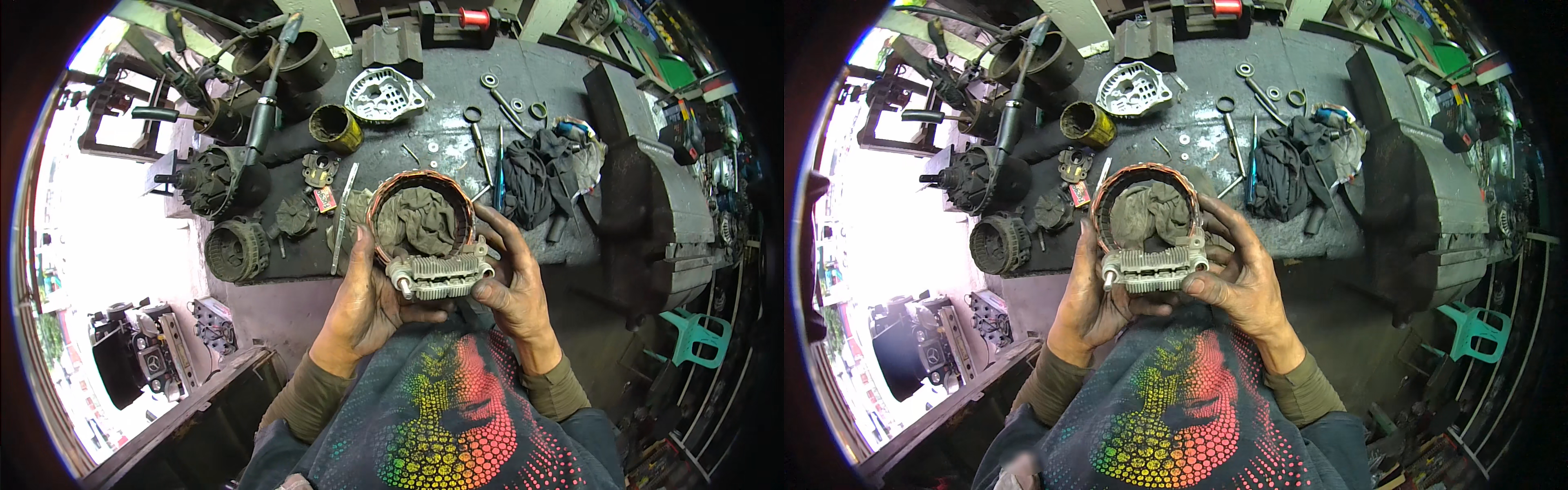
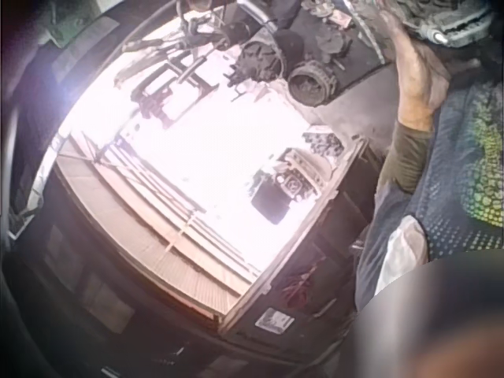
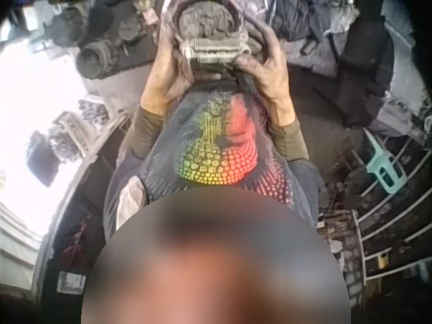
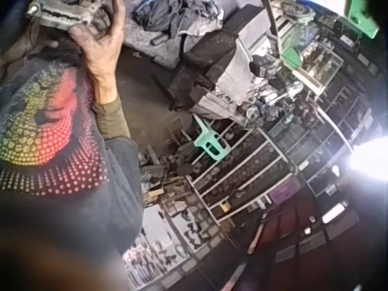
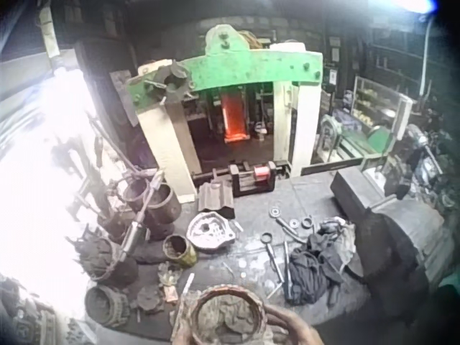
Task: The person disassembles and reassembles an alternator on a workbench. They remove the rear housing, inspect the stator, use a power drill to remove and install bolts, and hammer a component into place. The person handles multiple alternator parts and tools throughout the process.
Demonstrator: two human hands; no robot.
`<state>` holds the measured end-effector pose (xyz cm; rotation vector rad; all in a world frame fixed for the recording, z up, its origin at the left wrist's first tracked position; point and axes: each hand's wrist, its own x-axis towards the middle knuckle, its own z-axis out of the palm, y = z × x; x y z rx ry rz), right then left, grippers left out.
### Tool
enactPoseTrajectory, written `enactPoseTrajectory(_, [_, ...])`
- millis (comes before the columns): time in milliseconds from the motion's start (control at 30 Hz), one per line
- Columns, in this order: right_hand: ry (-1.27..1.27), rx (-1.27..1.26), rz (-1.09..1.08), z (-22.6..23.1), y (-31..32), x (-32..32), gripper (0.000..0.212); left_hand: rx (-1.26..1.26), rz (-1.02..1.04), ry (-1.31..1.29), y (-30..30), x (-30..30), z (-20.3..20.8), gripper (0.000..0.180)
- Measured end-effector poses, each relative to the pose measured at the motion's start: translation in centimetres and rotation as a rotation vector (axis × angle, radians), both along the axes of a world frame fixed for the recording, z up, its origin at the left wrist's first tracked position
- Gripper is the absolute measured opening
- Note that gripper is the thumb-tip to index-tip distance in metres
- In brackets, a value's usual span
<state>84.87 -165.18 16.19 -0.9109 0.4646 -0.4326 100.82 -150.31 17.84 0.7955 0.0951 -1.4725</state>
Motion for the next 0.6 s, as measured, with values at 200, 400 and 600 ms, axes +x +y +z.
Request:
enactPoseTrajectory(200, [0.038,0.048,0.014,1.3,0.1,-0.1,0.1,0.04,0.031,0.061,0.4,-1.4,0.0,0.092])
enactPoseTrajectory(400, [0.068,0.149,0.057,1.3,0.2,-0.4,0.101,0.036,0.048,0.177,1.8,-1.9,-0.5,0.079])
enactPoseTrajectory(600, [0.057,0.175,0.064,0.2,0.5,-0.6,0.106,0.05,0.1,0.138,3.0,-2.4,-0.9,0.05])
